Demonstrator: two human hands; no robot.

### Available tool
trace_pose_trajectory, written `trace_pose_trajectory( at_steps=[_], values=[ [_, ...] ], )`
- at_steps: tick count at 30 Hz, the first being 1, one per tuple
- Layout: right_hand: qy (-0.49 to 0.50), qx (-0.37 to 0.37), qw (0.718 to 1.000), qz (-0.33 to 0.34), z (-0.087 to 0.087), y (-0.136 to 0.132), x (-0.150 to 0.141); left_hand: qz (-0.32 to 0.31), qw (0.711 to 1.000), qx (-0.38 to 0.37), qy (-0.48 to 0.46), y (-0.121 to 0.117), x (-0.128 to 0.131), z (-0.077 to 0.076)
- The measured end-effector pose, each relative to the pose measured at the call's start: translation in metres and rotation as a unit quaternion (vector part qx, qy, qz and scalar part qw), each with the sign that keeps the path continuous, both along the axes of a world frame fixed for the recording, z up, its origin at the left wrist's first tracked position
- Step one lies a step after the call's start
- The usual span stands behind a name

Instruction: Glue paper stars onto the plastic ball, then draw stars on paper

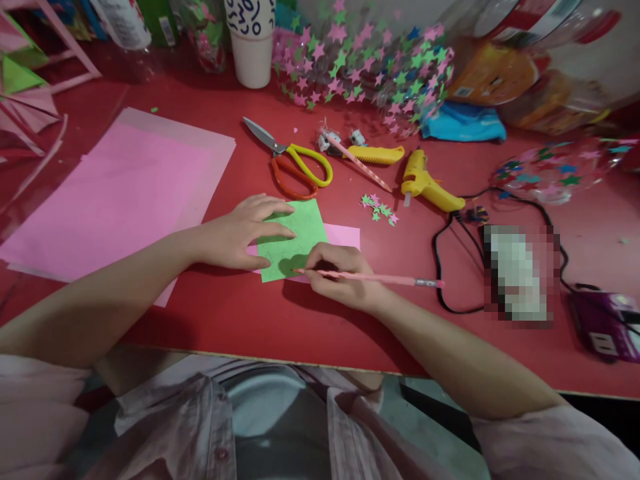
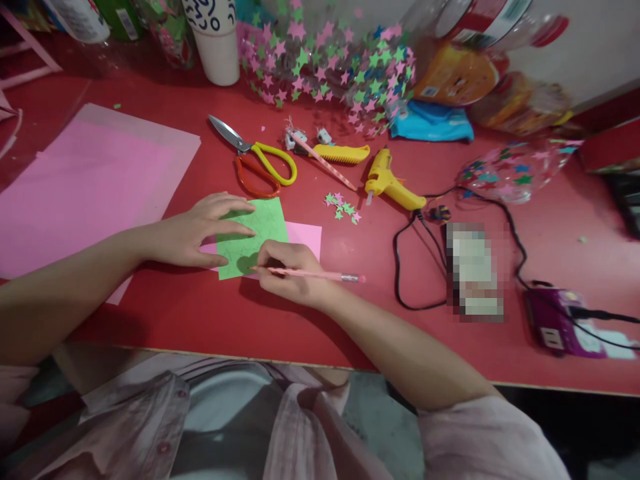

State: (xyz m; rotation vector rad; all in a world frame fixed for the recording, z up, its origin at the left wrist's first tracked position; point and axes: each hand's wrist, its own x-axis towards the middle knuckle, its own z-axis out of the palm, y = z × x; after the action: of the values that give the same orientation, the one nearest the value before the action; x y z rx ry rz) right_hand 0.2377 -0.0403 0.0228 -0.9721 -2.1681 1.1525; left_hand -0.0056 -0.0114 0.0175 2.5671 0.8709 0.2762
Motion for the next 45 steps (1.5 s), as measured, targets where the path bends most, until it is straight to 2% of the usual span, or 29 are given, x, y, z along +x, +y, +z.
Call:
trace_pose_trajectory(
  at_steps=[14, 20, 29, 45],
  values=[
    [-0.028, -0.023, 0.999, 0.034, 0.0026, 0.0016, -0.0011, 0.004, 1.0, 0.007, -0.008, -0.0002, 0.0011, -0.0013],
    [-0.032, -0.006, 0.999, 0.006, -0.0011, 0.0015, -0.0023, 0.003, 1.0, 0.004, -0.008, 0.0, 0.0012, -0.001],
    [-0.001, -0.018, 1.0, -0.018, -0.0026, 0.0007, -0.0036, 0.002, 1.0, 0.007, -0.009, 0.0005, 0.0007, -0.0016],
    [-0.03, -0.018, 0.999, 0.0, 0.0, 0.004, -0.0025, 0.001, 1.0, 0.003, -0.007, 0.0007, 0.0006, -0.0013]
  ],
)
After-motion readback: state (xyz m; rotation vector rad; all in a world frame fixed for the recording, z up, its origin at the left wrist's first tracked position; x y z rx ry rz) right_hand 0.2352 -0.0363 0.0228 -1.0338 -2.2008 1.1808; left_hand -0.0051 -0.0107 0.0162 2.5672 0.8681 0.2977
